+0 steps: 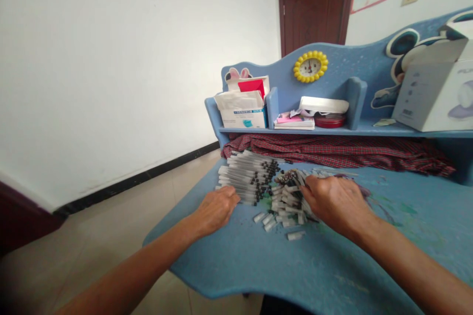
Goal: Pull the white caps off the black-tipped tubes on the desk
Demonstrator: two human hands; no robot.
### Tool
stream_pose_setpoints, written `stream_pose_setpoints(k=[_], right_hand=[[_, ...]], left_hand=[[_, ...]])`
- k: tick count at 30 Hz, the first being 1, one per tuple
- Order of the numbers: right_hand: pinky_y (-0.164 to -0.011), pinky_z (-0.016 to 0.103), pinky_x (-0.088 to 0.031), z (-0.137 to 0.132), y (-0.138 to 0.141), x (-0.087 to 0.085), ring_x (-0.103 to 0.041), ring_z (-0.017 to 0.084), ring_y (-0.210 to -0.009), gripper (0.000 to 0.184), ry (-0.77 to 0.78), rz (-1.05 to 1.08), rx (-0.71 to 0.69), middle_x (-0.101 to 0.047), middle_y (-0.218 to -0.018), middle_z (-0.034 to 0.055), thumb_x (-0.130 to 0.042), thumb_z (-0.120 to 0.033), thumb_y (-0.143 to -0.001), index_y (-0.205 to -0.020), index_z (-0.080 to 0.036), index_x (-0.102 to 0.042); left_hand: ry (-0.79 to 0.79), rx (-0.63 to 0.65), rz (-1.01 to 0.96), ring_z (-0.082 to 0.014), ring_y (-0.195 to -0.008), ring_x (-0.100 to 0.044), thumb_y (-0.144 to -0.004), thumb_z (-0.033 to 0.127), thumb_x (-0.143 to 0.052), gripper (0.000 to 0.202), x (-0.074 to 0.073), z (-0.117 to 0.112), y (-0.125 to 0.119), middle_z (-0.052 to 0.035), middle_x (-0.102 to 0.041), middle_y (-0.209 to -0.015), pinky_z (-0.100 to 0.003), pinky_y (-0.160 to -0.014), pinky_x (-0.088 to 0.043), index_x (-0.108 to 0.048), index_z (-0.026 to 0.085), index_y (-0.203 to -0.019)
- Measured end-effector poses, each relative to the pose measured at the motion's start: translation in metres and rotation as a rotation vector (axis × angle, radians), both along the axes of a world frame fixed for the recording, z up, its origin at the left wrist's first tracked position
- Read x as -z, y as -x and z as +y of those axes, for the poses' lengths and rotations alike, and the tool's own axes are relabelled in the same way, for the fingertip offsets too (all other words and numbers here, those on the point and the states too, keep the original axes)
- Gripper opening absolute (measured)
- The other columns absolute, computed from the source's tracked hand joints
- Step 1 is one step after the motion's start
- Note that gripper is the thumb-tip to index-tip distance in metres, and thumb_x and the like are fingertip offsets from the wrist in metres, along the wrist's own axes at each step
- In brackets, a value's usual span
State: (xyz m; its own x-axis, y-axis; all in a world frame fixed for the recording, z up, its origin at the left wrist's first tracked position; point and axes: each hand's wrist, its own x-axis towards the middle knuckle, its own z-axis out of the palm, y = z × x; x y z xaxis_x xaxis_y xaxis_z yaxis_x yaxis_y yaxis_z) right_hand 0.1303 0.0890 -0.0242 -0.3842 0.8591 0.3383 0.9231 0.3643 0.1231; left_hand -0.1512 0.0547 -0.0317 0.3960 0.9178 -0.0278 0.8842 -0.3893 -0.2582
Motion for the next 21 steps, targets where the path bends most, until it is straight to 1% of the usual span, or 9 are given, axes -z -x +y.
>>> stream_pose_setpoints(k=[5, 7, 9, 11, 13, 16, 18, 21], right_hand=[[-0.048, 0.025, -0.026, -0.002, 0.0, 0.007, -0.06, 0.018, -0.053, 0.031, -0.03, 0.079, -0.102, -0.067, -0.06, 0.0037, -0.04, -0.037, -0.088, -0.072, -0.023, -0.064], [-0.048, 0.025, -0.027, -0.004, 0.0, 0.009, -0.059, 0.017, -0.051, 0.032, -0.018, 0.129, -0.118, -0.066, -0.059, 0.0028, -0.041, -0.038, -0.088, -0.072, -0.023, -0.064], [-0.049, 0.026, -0.028, -0.005, 0.002, 0.01, -0.058, 0.016, -0.049, 0.033, 0.014, 0.21, -0.139, -0.065, -0.057, 0.0024, -0.041, -0.04, -0.088, -0.071, -0.022, -0.064], [-0.049, 0.025, -0.029, -0.006, 0.004, 0.009, -0.057, 0.015, -0.049, 0.036, 0.077, 0.312, -0.194, -0.063, -0.056, 0.0017, -0.041, -0.043, -0.089, -0.072, -0.021, -0.064], [-0.049, 0.024, -0.031, -0.006, 0.005, 0.007, -0.054, 0.013, -0.048, 0.039, 0.162, 0.426, -0.269, -0.06, -0.054, 0.0003, -0.039, -0.045, -0.09, -0.071, -0.02, -0.062], [-0.046, 0.022, -0.031, -0.005, 0.002, 0.005, -0.047, 0.01, -0.045, 0.046, 0.261, 0.591, -0.338, -0.051, -0.049, -0.0019, -0.036, -0.049, -0.091, -0.061, -0.019, -0.054], [-0.043, 0.021, -0.03, -0.004, -0.003, 0.004, -0.043, 0.009, -0.041, 0.05, 0.311, 0.704, -0.307, -0.046, -0.045, -0.0025, -0.037, -0.053, -0.089, -0.054, -0.018, -0.049], [-0.036, 0.021, -0.027, -0.001, -0.015, 0.003, -0.039, 0.008, -0.035, 0.054, 0.454, 0.866, -0.194, -0.043, -0.04, -0.0021, -0.042, -0.061, -0.083, -0.051, -0.018, -0.05]], left_hand=[[0.042, 0.048, 0.021, -0.0231, -0.083, -0.057, -0.082, 0.012, -0.046, 0.015, -0.009, 0.0, 0.0, -0.009, -0.06, -0.086, -0.031, -0.068, -0.046, -0.061, 0.015, -0.082], [0.028, 0.089, -0.02, -0.0229, -0.083, -0.056, -0.08, 0.013, -0.049, 0.011, -0.015, 0.0, -0.001, -0.0083, -0.06, -0.085, -0.03, -0.07, -0.045, -0.06, 0.015, -0.08], [0.014, 0.139, -0.103, -0.0218, -0.082, -0.055, -0.078, 0.014, -0.052, 0.007, -0.02, 0.001, -0.005, -0.0072, -0.059, -0.085, -0.029, -0.07, -0.044, -0.059, 0.016, -0.079], [0.01, 0.194, -0.214, -0.0195, -0.079, -0.054, -0.078, 0.015, -0.052, 0.006, -0.024, 0.006, -0.014, -0.0056, -0.058, -0.084, -0.027, -0.069, -0.043, -0.057, 0.016, -0.081], [0.017, 0.263, -0.312, -0.0169, -0.074, -0.054, -0.081, 0.016, -0.049, 0.008, -0.028, 0.013, -0.029, -0.0037, -0.057, -0.081, -0.025, -0.067, -0.041, -0.056, 0.016, -0.083], [0.061, 0.402, -0.421, -0.0139, -0.069, -0.053, -0.081, 0.016, -0.047, 0.007, -0.03, 0.026, -0.055, -0.0011, -0.056, -0.076, -0.023, -0.063, -0.039, -0.054, 0.016, -0.083], [0.073, 0.459, -0.5, -0.0126, -0.068, -0.051, -0.081, 0.015, -0.046, 0.007, -0.03, 0.035, -0.069, -0.0005, -0.055, -0.075, -0.022, -0.062, -0.037, -0.053, 0.016, -0.08], [0.137, 0.466, -0.637, -0.011, -0.065, -0.049, -0.082, 0.017, -0.047, 0.007, -0.027, 0.046, -0.082, 0.0015, -0.053, -0.07, -0.021, -0.061, -0.036, -0.053, 0.015, -0.08]])
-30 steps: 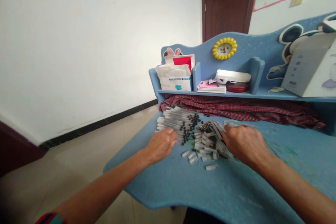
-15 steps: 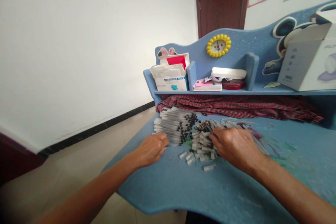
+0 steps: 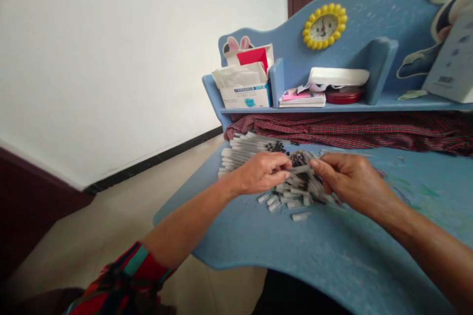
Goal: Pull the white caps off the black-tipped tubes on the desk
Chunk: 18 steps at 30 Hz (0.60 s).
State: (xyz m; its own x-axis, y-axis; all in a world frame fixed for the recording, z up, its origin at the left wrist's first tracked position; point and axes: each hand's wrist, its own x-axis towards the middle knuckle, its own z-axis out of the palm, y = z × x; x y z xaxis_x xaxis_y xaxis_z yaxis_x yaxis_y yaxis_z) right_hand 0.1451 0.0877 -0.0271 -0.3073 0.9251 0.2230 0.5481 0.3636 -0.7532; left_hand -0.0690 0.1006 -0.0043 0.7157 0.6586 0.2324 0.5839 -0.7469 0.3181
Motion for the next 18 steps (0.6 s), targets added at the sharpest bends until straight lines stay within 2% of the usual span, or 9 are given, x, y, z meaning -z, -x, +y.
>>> stream_pose_setpoints(k=[3, 8, 11, 15, 18], right_hand=[[-0.034, 0.021, -0.029, 0.004, -0.011, 0.0, -0.04, 0.009, -0.033, 0.055, 0.129, 0.09, 0.03, -0.046, -0.038, 0.0003, -0.046, -0.064, -0.079, -0.051, -0.018, -0.055], [-0.033, 0.022, -0.03, 0.01, -0.023, 0.007, -0.042, 0.01, -0.034, 0.049, 0.111, 0.161, -0.024, -0.048, -0.039, 0.0019, -0.053, -0.06, -0.078, -0.051, -0.019, -0.058], [-0.034, 0.023, -0.031, 0.014, -0.026, 0.014, -0.044, 0.011, -0.036, 0.043, 0.095, 0.162, -0.078, -0.052, -0.044, 0.0029, -0.056, -0.056, -0.078, -0.054, -0.02, -0.061], [-0.037, 0.023, -0.037, 0.016, -0.024, 0.017, -0.05, 0.011, -0.041, 0.033, 0.15, 0.186, -0.155, -0.058, -0.055, 0.0034, -0.062, -0.052, -0.075, -0.065, -0.02, -0.063], [-0.037, 0.023, -0.037, 0.014, -0.02, 0.012, -0.05, 0.011, -0.039, 0.039, 0.171, 0.164, -0.157, -0.057, -0.053, 0.0034, -0.059, -0.055, -0.076, -0.061, -0.019, -0.061]], left_hand=[[0.108, 0.017, -0.129, -0.0102, -0.065, -0.049, -0.086, 0.024, -0.046, 0.012, 0.004, 0.006, -0.004, 0.0027, -0.052, -0.07, -0.02, -0.064, -0.037, -0.054, 0.015, -0.086], [0.139, 0.046, -0.247, -0.01, -0.066, -0.049, -0.087, 0.028, -0.046, 0.017, 0.013, 0.008, -0.005, 0.0025, -0.051, -0.071, -0.019, -0.065, -0.038, -0.055, 0.013, -0.09], [0.157, 0.049, -0.239, -0.0103, -0.068, -0.05, -0.088, 0.028, -0.046, 0.017, 0.017, 0.007, -0.003, 0.0018, -0.052, -0.072, -0.018, -0.066, -0.038, -0.055, 0.013, -0.09], [0.154, 0.031, -0.201, -0.0101, -0.068, -0.051, -0.089, 0.027, -0.044, 0.018, 0.021, 0.004, 0.002, 0.0014, -0.054, -0.072, -0.017, -0.064, -0.038, -0.057, 0.014, -0.09], [0.114, -0.004, -0.179, -0.0097, -0.065, -0.051, -0.089, 0.026, -0.045, 0.018, 0.023, 0.001, 0.004, 0.0019, -0.054, -0.069, -0.017, -0.062, -0.038, -0.059, 0.014, -0.09]])
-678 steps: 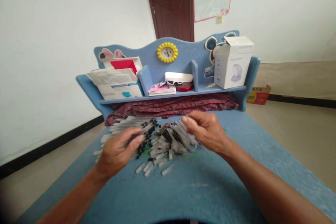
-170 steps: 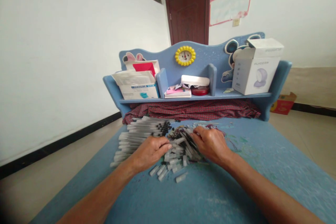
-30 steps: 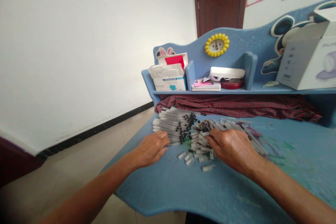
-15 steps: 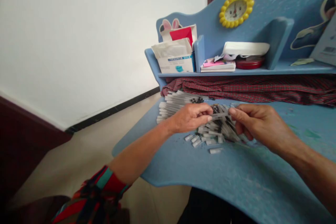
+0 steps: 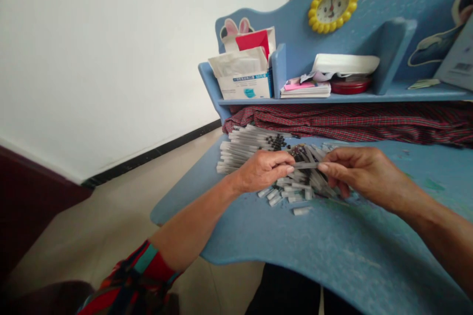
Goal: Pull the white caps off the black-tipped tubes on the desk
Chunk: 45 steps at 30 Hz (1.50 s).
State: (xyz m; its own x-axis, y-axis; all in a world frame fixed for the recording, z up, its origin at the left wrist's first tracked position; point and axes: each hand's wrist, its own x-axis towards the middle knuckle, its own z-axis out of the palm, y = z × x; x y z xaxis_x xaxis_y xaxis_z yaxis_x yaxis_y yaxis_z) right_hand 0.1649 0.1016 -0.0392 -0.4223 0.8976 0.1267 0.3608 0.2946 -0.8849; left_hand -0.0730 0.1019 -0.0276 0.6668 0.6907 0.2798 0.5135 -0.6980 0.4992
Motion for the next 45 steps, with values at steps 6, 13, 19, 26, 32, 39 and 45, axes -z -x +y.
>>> stream_pose_setpoints(k=[6, 13, 19, 26, 32, 39, 45], right_hand=[[-0.037, 0.02, -0.036, -0.002, 0.007, -0.006, -0.047, 0.008, -0.037, 0.038, 0.079, -0.012, 0.013, -0.056, -0.051, 0.0002, -0.055, -0.051, -0.079, -0.061, -0.017, -0.054], [-0.034, 0.018, -0.031, 0.001, 0.011, -0.004, -0.043, 0.007, -0.033, 0.024, 0.123, -0.001, 0.014, -0.055, -0.048, -0.0046, -0.054, -0.042, -0.081, -0.08, -0.018, -0.052], [-0.033, 0.017, -0.028, 0.002, 0.013, -0.004, -0.04, 0.005, -0.031, 0.024, 0.144, -0.004, 0.005, -0.054, -0.046, -0.0045, -0.052, -0.039, -0.082, -0.071, -0.018, -0.048], [-0.037, 0.017, -0.031, 0.003, 0.016, -0.002, -0.041, 0.005, -0.035, 0.035, 0.003, -0.104, 0.05, -0.049, -0.04, -0.004, -0.047, -0.041, -0.086, -0.06, -0.018, -0.046], [-0.029, 0.016, -0.025, 0.002, 0.015, -0.006, -0.038, 0.006, -0.028, 0.026, 0.146, -0.029, 0.005, -0.053, -0.044, -0.007, -0.053, -0.044, -0.083, -0.089, -0.019, -0.049], [-0.03, 0.015, -0.025, 0.002, 0.016, -0.005, -0.037, 0.004, -0.029, 0.029, 0.134, -0.055, 0.015, -0.05, -0.041, -0.0054, -0.047, -0.038, -0.086, -0.066, -0.018, -0.044], [-0.027, 0.015, -0.025, 0.002, 0.014, -0.006, -0.039, 0.005, -0.026, 0.027, 0.165, -0.049, -0.015, -0.053, -0.042, -0.0055, -0.046, -0.044, -0.086, -0.079, -0.018, -0.047]], left_hand=[[-0.099, -0.018, -0.006, -0.0106, -0.068, -0.056, -0.088, 0.023, -0.045, 0.018, 0.004, -0.001, 0.0, -0.0011, -0.061, -0.076, -0.018, -0.064, -0.04, -0.06, 0.013, -0.092], [-0.163, -0.027, 0.019, -0.0121, -0.07, -0.059, -0.089, 0.023, -0.044, 0.019, 0.007, 0.002, 0.0, -0.0021, -0.063, -0.077, -0.02, -0.066, -0.043, -0.06, 0.015, -0.09], [-0.168, -0.033, 0.031, -0.0125, -0.071, -0.06, -0.089, 0.022, -0.045, 0.018, 0.009, 0.002, 0.001, -0.0023, -0.065, -0.079, -0.022, -0.067, -0.044, -0.061, 0.015, -0.091], [-0.16, -0.054, 0.033, -0.0129, -0.073, -0.061, -0.089, 0.024, -0.044, 0.019, 0.006, 0.0, 0.001, -0.0022, -0.066, -0.08, -0.021, -0.069, -0.045, -0.061, 0.016, -0.091], [-0.1, -0.091, 0.047, -0.0124, -0.074, -0.061, -0.089, 0.025, -0.043, 0.02, 0.005, -0.002, 0.0, -0.0017, -0.065, -0.081, -0.02, -0.069, -0.044, -0.061, 0.017, -0.092], [-0.119, -0.083, 0.038, -0.0116, -0.07, -0.059, -0.089, 0.022, -0.044, 0.019, 0.003, -0.003, -0.001, -0.0008, -0.063, -0.077, -0.02, -0.067, -0.043, -0.061, 0.016, -0.09], [-0.108, -0.094, 0.037, -0.0115, -0.069, -0.058, -0.089, 0.022, -0.044, 0.018, 0.003, -0.002, 0.0, -0.0006, -0.062, -0.076, -0.02, -0.065, -0.041, -0.061, 0.015, -0.089]])
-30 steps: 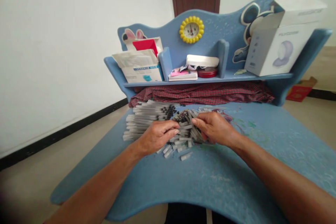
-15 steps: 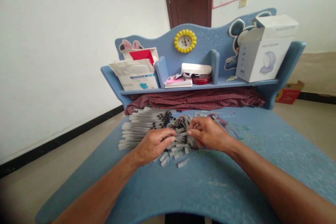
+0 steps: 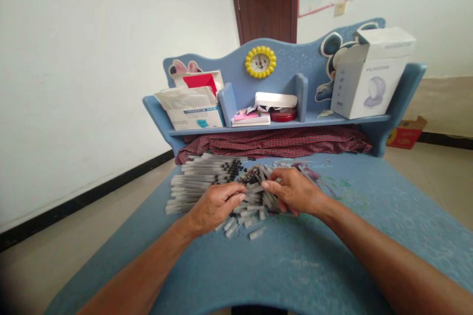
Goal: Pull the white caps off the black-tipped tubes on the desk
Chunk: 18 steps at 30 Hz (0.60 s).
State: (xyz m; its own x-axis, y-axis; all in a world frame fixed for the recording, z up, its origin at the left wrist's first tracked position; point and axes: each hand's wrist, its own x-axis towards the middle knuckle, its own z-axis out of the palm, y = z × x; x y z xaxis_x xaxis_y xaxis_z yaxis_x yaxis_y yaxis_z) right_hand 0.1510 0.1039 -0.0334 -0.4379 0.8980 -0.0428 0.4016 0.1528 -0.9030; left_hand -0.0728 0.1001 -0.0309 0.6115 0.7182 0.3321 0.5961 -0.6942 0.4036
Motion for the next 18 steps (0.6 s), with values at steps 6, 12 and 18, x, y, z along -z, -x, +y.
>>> stream_pose_setpoints(k=[6, 12, 18], right_hand=[[-0.027, 0.013, -0.023, 0.0013, 0.0003, 0.0017, -0.036, 0.004, -0.025, 0.02, 0.053, 0.031, 0.008, -0.052, -0.04, -0.0067, -0.046, -0.035, -0.086, -0.075, -0.019, -0.045], [-0.027, 0.014, -0.025, 0.0024, -0.0044, 0.0014, -0.038, 0.005, -0.025, 0.017, 0.087, 0.129, -0.059, -0.055, -0.043, -0.0073, -0.054, -0.033, -0.082, -0.086, -0.019, -0.045], [-0.026, 0.014, -0.026, 0.0014, -0.0031, 0.0003, -0.037, 0.005, -0.025, 0.024, 0.068, 0.098, -0.044, -0.055, -0.044, -0.0088, -0.057, -0.032, -0.08, -0.095, -0.02, -0.044]], left_hand=[[0.025, -0.004, -0.005, -0.0122, -0.071, -0.059, -0.088, 0.022, -0.044, 0.018, -0.0011, -0.0006, -0.0008, -0.0014, -0.063, -0.078, -0.02, -0.067, -0.042, -0.061, 0.015, -0.089], [0.09, -0.018, -0.023, -0.011, -0.065, -0.055, -0.087, 0.022, -0.045, 0.018, -0.0031, -0.0011, -0.0017, 0.0011, -0.06, -0.071, -0.02, -0.063, -0.041, -0.061, 0.016, -0.087], [0.131, -0.034, -0.038, -0.0099, -0.061, -0.051, -0.086, 0.023, -0.044, 0.019, -0.004, -0.0013, -0.0017, 0.0026, -0.055, -0.066, -0.018, -0.059, -0.038, -0.061, 0.015, -0.085]])
